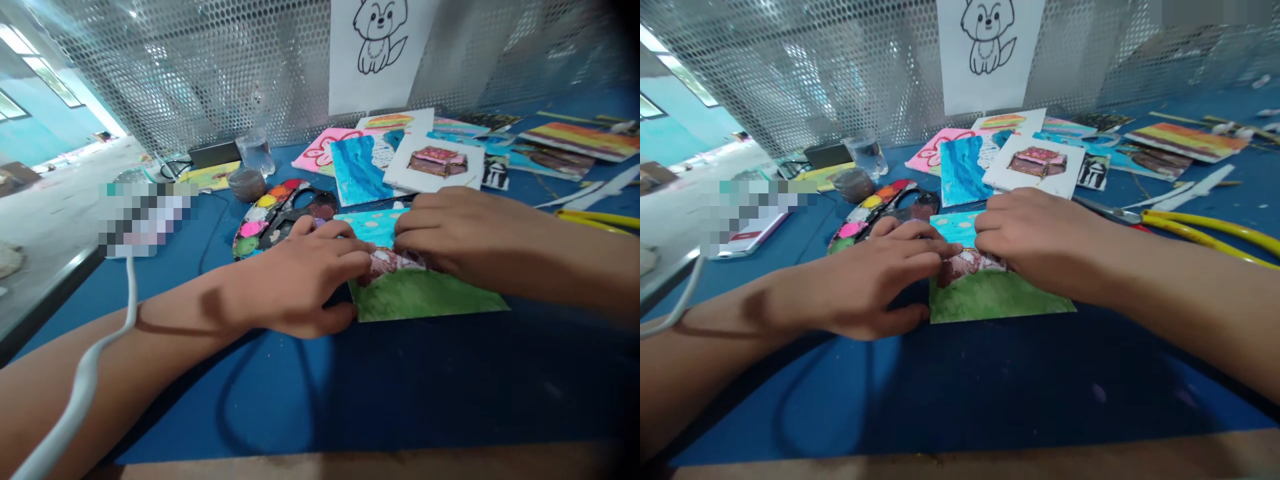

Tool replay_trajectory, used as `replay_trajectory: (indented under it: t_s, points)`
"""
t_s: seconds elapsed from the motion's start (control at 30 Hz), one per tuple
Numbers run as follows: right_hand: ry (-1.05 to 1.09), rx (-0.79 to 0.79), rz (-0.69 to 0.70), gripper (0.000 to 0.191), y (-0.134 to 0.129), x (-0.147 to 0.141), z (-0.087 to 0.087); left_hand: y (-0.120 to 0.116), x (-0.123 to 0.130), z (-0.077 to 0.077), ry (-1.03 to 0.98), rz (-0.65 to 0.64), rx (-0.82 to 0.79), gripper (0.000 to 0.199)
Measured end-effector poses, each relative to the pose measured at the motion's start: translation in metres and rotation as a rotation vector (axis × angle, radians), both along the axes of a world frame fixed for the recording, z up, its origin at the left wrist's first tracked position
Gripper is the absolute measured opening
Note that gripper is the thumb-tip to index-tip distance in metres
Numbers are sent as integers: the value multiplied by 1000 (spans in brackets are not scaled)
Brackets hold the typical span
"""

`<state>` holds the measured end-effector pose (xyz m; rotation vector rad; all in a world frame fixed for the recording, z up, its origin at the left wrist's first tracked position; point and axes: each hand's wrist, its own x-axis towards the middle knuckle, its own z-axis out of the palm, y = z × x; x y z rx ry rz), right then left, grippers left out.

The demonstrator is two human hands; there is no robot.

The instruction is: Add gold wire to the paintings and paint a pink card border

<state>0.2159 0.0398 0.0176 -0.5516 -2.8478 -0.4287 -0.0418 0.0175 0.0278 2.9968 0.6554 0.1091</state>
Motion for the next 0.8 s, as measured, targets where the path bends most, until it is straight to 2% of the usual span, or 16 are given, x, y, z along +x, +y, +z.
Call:
replay_trajectory:
  t_s: [0.23,0.57,0.8]
  points:
    - [-10,76,19,33,-1,-4,-4,2,0,-1,25,-5,19,23]
    - [-21,161,-75,24,4,4,-3,1,-1,0,55,5,11,23]
    - [-30,90,-96,27,3,6,-3,0,-1,1,50,1,4,22]
